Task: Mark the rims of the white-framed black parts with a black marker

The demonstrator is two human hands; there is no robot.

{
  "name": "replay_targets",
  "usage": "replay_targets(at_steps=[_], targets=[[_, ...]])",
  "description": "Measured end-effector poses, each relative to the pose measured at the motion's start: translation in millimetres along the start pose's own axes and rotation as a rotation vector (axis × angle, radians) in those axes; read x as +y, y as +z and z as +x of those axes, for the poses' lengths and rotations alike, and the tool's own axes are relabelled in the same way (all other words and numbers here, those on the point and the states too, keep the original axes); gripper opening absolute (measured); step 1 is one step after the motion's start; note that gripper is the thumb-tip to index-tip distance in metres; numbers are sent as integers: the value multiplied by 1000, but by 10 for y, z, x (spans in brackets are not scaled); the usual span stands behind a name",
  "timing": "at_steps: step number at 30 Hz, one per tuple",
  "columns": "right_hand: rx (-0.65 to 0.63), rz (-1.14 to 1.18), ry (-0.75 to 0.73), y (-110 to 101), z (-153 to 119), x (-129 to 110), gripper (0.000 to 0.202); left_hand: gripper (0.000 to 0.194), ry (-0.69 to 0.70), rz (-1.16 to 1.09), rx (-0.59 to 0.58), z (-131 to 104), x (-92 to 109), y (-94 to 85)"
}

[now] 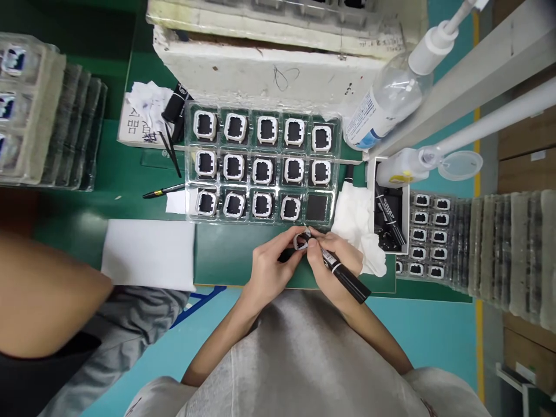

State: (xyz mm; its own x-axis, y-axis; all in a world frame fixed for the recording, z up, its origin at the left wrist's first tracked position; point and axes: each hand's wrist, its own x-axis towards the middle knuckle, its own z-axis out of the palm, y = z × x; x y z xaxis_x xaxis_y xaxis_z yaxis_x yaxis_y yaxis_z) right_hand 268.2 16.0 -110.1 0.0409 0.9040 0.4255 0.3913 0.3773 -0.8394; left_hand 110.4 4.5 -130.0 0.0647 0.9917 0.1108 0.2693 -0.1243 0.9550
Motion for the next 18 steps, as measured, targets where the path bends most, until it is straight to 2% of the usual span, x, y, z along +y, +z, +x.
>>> replay_targets(at_steps=[4, 13, 18], targets=[[-1, 10, -58, 0, 15, 18, 16, 39, -68, -49, -6, 1, -14, -5], [9, 54, -58, -14, -10, 10, 17, 40, -271, -267, -28, 77, 46, -47], [-6, 34, -69, -9, 10, 9, 16, 42, -266, -262, -29, 69, 32, -48]])
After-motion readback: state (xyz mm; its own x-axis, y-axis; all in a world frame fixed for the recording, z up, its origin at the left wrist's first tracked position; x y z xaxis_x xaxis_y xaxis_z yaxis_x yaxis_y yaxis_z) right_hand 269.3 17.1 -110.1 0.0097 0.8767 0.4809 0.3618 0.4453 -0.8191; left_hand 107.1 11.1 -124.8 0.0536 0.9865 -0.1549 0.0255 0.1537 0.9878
